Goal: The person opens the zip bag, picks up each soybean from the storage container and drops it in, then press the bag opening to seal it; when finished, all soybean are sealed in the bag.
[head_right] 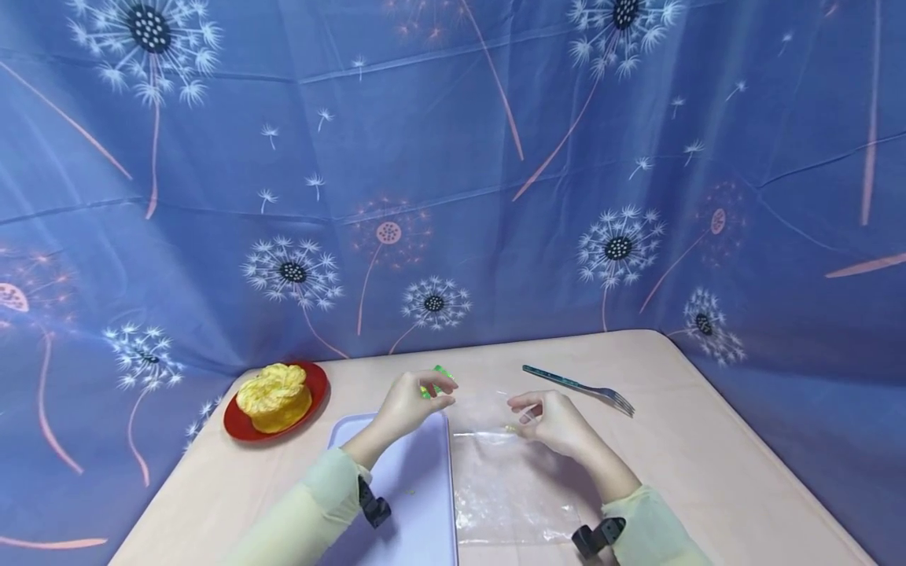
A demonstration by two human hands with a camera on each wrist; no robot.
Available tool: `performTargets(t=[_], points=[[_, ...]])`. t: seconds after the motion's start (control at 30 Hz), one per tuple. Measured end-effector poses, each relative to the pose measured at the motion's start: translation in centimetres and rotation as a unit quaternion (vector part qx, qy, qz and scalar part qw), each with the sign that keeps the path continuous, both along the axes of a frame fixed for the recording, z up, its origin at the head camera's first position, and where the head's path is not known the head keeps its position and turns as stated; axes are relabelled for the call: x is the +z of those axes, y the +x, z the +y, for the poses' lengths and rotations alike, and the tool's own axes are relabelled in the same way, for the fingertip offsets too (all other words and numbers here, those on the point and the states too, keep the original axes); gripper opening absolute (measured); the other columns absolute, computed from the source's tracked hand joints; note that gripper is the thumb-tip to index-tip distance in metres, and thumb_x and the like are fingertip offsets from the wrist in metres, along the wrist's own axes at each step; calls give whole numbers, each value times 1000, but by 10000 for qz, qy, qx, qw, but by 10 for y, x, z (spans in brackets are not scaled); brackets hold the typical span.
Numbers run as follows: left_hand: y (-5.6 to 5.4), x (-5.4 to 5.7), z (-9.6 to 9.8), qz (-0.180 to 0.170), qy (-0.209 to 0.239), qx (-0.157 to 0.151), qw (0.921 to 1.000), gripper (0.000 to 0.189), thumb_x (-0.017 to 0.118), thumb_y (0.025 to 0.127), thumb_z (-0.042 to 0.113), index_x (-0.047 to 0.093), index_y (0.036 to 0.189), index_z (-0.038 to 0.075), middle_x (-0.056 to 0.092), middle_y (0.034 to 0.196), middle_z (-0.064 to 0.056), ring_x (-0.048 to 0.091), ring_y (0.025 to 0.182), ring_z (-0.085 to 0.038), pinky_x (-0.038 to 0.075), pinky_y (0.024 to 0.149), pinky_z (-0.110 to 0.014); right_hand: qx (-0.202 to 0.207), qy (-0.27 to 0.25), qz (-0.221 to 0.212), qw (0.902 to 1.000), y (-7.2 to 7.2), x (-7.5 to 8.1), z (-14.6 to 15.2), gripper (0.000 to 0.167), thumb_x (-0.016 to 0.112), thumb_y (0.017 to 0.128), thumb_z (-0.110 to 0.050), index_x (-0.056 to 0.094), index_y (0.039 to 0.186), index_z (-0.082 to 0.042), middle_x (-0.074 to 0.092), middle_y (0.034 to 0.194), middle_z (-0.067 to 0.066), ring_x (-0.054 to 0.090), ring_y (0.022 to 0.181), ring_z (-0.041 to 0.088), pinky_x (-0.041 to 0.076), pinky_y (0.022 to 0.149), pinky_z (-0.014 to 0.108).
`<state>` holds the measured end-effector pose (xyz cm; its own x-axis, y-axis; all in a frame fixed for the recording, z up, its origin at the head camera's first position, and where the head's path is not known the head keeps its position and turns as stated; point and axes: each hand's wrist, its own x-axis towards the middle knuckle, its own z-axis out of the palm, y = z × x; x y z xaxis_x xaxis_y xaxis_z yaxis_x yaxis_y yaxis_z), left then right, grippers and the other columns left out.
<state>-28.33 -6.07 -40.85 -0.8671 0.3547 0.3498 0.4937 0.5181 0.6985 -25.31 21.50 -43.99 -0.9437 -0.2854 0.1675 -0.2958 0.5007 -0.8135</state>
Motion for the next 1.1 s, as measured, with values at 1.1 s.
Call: performTargets(t=[1.1], points=[[4, -64, -117, -1032, -1275, 290, 9860, 14, 83, 79, 1, 76, 74, 12, 68, 68, 8, 55, 66, -8, 46, 62, -27, -87, 49, -90, 9999, -1, -1, -2, 41, 78, 80, 3, 71, 121, 2, 71, 114, 20, 66, 91, 23, 54, 74, 33]])
